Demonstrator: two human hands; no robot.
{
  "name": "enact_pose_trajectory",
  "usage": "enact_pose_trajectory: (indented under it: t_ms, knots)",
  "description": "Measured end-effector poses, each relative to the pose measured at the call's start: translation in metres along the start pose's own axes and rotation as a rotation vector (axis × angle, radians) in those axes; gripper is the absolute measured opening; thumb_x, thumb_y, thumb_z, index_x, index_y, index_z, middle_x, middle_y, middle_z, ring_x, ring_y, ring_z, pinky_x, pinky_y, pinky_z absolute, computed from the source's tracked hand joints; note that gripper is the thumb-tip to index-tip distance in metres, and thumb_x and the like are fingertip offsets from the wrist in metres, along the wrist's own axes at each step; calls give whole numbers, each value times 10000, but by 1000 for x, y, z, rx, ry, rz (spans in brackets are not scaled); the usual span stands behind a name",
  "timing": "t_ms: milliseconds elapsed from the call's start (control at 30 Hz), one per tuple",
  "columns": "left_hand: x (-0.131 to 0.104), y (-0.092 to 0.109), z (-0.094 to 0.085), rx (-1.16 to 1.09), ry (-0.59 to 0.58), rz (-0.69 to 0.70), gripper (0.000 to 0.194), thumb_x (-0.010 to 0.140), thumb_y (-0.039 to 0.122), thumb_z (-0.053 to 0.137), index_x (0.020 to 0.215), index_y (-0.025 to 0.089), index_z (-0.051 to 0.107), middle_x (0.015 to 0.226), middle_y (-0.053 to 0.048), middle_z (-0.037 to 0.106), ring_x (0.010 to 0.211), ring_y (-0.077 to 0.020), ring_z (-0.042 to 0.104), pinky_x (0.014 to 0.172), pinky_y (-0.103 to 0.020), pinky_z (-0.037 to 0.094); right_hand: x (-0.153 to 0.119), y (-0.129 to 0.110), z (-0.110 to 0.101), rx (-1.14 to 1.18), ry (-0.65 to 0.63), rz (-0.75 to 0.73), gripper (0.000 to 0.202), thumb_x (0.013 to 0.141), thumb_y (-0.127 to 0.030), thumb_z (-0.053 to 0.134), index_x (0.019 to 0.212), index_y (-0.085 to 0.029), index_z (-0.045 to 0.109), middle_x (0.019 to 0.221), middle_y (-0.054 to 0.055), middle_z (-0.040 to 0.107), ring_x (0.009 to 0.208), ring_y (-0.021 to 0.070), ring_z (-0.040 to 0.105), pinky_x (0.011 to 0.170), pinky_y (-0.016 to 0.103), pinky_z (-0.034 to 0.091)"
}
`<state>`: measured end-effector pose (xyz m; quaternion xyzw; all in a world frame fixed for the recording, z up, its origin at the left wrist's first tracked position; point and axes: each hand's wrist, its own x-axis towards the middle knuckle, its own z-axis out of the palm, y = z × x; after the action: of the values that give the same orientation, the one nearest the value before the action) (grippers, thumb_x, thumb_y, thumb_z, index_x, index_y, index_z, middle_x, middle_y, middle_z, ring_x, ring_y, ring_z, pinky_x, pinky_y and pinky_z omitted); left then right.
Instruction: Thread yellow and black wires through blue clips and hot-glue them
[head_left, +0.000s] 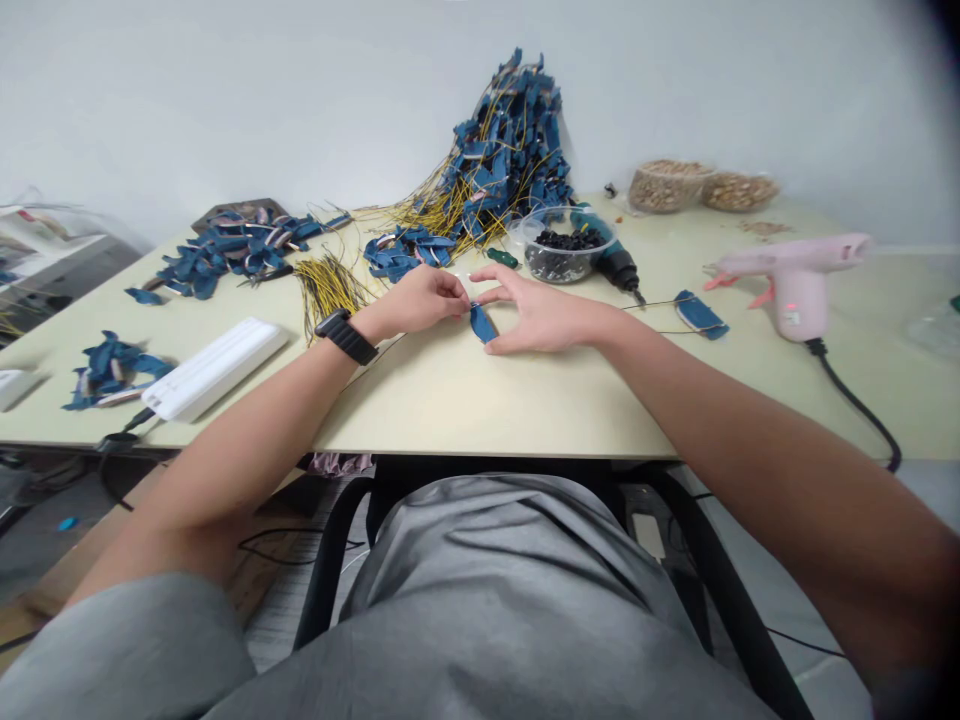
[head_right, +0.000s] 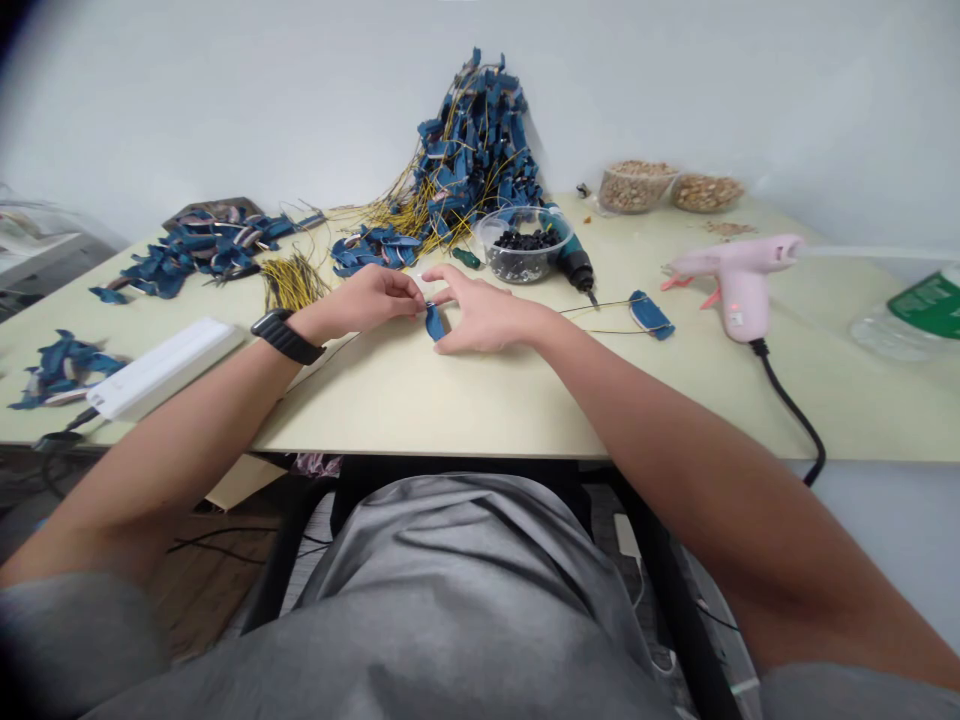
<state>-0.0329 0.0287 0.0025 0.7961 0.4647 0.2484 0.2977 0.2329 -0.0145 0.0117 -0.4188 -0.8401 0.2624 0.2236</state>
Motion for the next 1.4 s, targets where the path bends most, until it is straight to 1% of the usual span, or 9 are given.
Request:
enact_pose_trajectory:
  t_ms: [100,200,267,400,567,800,1167,1267,1400]
  knots:
    - [1,0,2,3,10,-7,128,926,302,853,874,194,896,888,-53,879,833,-206,736,862,-364,556,5,-2,-3,112,-5,36,819,933,-245,955,1725,-262,743,1754,168,804,1646,397,755,1346,552,648]
    - [0,3,3,-12,23,-9,110,917,279,856,858,193,893,856,-48,852,798,-193,692,816,-359,520,14,1,-1,-8,222,120,269,1055,-219,830,1306,-225,926,1488,164,916,1451,406,831,1299,600,632]
    - [-1,5,3,-29,23,-10,107,912,268,858,842,193,888,843,-49,844,791,-192,684,812,-361,520,19,2,1,-79,275,154,160,1097,-210,790,1141,-220,943,1303,146,945,1299,388,857,1211,588,636]
    - [-1,6,3,-60,20,-10,99,904,262,874,828,199,880,832,-43,836,790,-195,700,847,-374,541,21,-2,5,-75,216,179,131,1106,-210,826,1105,-224,955,1159,116,936,1092,332,837,1060,525,613]
    - [-1,3,3,-116,-29,55,70,922,236,859,865,207,890,892,-62,877,831,-206,775,907,-376,604,21,-4,6,-24,189,185,122,1109,-215,860,1009,-225,929,1015,89,894,977,291,789,982,483,578]
    - [-6,14,5,188,108,224,141,1000,313,846,964,211,937,902,-51,893,826,-209,757,860,-364,566,19,1,7,117,217,163,133,1061,-219,854,933,-246,877,1058,93,920,1036,299,836,1038,460,655]
    - [-9,19,1,309,87,230,161,1018,307,820,978,239,960,902,-62,867,857,-243,763,896,-400,535,20,-1,10,133,193,179,197,1090,-204,844,899,-254,846,1026,80,896,1021,287,829,1043,463,660]
    - [-9,17,-2,322,90,226,160,1017,369,872,1071,233,938,1019,-73,886,996,-283,783,1027,-432,563,21,0,11,133,202,178,210,1084,-205,839,881,-259,844,1017,82,897,1034,297,837,1051,473,665]
    - [-14,16,1,351,131,159,547,898,584,1049,1261,222,858,1375,-149,867,1383,-448,718,1309,-602,485,24,4,12,118,243,182,193,1047,-181,840,870,-259,841,1036,98,916,1082,321,858,1096,500,673]
